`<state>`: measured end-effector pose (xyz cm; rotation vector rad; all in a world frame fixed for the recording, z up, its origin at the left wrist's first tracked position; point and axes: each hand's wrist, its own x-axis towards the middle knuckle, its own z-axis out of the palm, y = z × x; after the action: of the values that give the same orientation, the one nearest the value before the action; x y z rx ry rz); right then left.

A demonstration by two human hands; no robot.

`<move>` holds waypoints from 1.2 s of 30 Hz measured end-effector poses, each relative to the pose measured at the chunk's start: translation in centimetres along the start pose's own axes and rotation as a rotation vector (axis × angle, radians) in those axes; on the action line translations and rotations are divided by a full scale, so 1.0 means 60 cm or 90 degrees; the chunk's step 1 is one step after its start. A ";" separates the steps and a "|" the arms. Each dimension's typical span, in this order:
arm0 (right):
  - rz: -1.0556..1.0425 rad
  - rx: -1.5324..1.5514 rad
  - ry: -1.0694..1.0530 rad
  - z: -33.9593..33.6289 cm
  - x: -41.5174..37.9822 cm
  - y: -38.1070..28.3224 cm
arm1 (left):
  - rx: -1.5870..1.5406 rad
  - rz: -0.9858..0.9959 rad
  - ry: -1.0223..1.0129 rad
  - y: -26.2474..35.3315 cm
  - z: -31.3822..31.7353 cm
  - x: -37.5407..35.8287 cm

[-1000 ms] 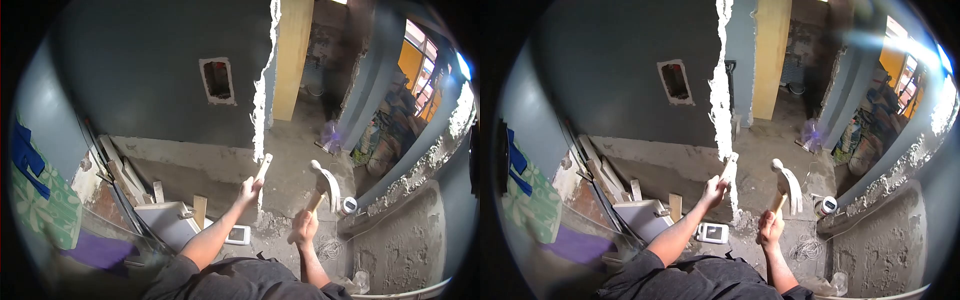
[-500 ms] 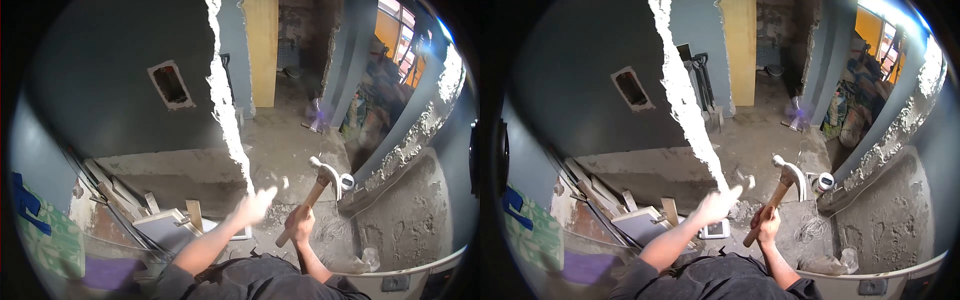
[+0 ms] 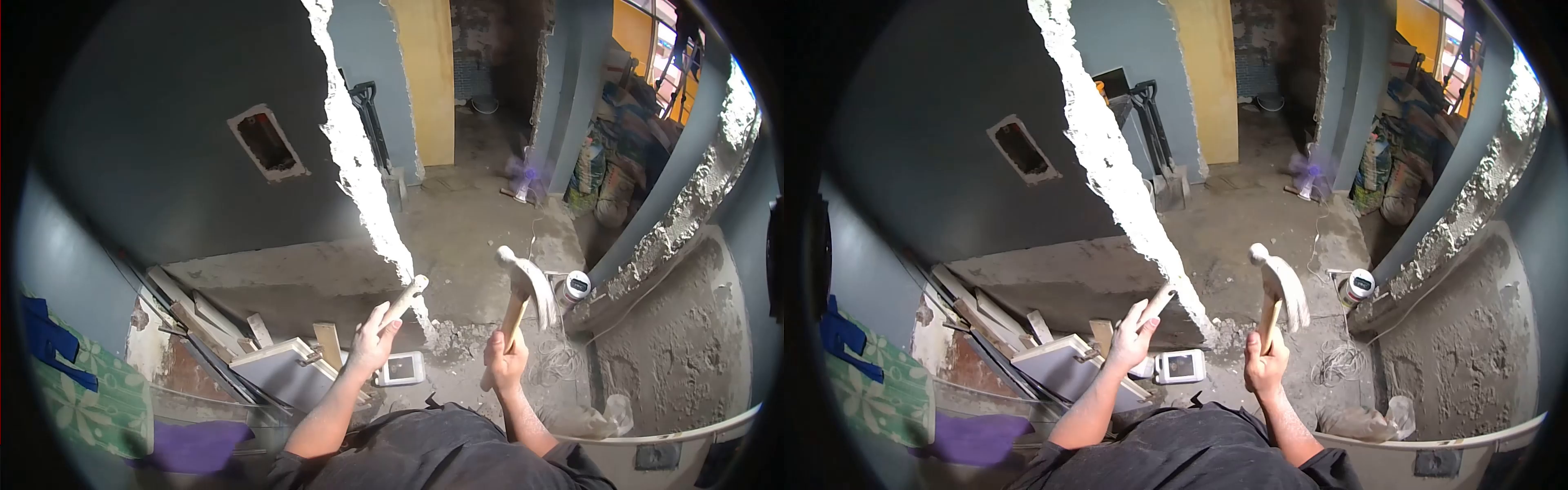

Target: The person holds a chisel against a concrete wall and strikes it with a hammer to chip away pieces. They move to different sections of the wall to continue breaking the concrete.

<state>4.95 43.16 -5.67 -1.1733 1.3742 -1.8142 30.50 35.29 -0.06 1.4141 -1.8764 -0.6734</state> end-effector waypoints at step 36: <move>-0.333 -0.283 0.107 0.304 -0.115 0.156 | 0.216 0.406 -0.138 -0.140 -0.133 0.139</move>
<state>23.72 37.91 -15.10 -1.7764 1.7483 -2.0501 40.29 24.93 0.51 0.8522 -2.5267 -0.1989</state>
